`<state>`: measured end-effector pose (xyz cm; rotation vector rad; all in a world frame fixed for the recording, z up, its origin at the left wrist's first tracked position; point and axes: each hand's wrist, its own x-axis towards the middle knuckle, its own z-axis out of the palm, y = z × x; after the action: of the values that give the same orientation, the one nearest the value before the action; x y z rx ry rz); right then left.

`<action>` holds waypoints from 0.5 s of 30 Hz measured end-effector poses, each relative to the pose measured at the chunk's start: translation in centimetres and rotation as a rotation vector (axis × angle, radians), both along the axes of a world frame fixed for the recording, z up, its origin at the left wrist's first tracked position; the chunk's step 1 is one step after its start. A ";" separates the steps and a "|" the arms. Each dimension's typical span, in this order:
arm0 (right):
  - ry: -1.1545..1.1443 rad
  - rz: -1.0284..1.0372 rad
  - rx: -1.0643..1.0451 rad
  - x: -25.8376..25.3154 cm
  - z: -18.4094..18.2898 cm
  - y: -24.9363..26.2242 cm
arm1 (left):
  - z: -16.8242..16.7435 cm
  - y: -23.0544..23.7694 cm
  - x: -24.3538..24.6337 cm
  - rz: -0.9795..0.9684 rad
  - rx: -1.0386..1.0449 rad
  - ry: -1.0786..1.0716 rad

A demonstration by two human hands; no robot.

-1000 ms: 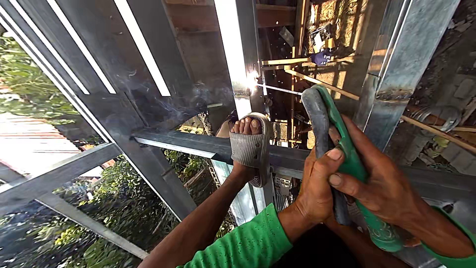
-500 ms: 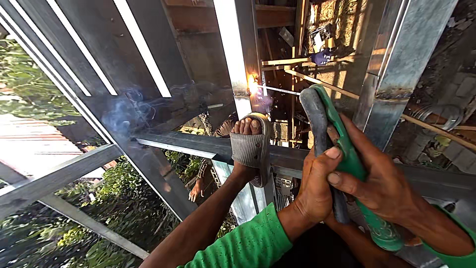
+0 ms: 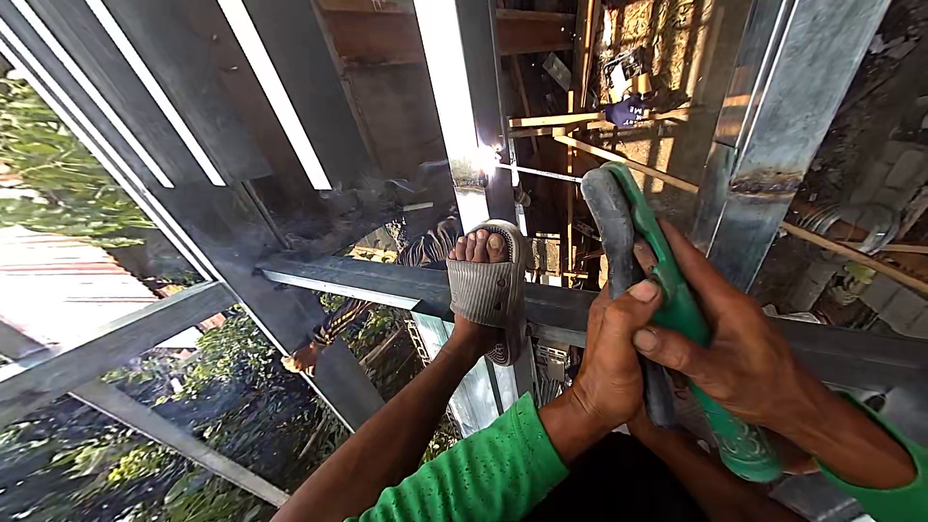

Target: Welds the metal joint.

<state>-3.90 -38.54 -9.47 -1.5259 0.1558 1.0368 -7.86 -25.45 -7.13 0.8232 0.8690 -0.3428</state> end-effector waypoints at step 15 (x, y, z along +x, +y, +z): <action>-0.011 -0.014 0.008 0.1 -0.2 0.2 | -0.4 0.2 0.0 0.005 -0.016 -0.001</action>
<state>-3.81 -38.29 -9.65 -1.5210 0.1541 1.0167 -7.86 -25.27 -7.53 0.8065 0.8660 -0.3447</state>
